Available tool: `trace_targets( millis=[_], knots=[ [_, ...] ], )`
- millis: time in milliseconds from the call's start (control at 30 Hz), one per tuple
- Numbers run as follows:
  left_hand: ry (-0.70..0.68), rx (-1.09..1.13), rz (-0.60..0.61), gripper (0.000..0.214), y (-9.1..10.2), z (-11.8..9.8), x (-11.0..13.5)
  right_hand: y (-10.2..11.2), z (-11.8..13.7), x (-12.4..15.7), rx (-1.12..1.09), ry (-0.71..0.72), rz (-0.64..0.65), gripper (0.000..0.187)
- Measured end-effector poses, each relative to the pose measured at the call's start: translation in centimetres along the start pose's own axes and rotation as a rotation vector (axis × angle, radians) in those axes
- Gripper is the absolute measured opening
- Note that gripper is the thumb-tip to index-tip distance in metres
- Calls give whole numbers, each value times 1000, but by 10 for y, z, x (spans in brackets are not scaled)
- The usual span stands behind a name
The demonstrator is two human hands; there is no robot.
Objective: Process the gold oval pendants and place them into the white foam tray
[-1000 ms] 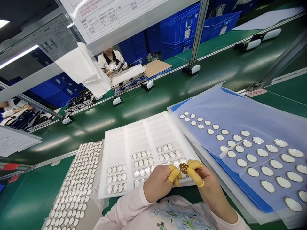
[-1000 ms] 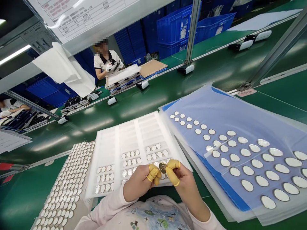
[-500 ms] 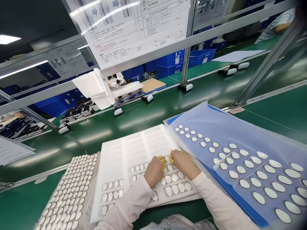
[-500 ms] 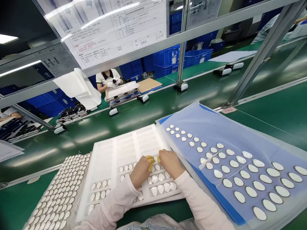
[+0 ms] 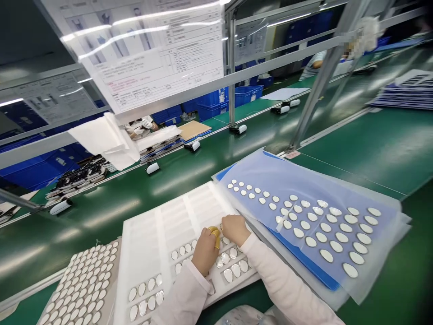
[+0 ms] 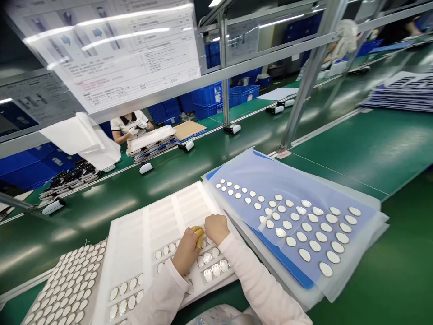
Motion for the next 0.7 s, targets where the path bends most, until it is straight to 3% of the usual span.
trace_targets(
  millis=[167, 333, 367, 433, 567, 633, 700],
  knots=[
    [-15, 74, -40, 36, 1, 3, 1, 7, -17, 17, -88, -51, -83, 32],
    [17, 232, -114, 34, 17, -2, 8, 17, -59, 72, -177, -98, -234, 11],
    [28, 278, -113, 32, 23, -6, 11, 18, -73, 85, -185, -128, -264, 16],
    [16, 337, -68, 28, 34, -20, 15, 21, -105, 109, -177, -218, -322, 27],
    [-149, 386, 55, 24, 48, -70, 1, 25, -165, 136, -78, -415, -414, 28],
    [-227, 403, 115, 24, 41, -97, -20, 26, -183, 136, -23, -475, -441, 29],
    [-251, 391, 141, 25, 22, -117, -47, 24, -192, 130, 8, -494, -456, 28]
  ],
)
Point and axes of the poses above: each hand's wrist, its own x-axis away from the middle knuckle, its own y-axis out of the back of the hand, z = x × y, the point moved 8 cm from there along -x, towards the middle knuckle, and after that the axes turned 11 degrees about -z, right-handed, at the moved point
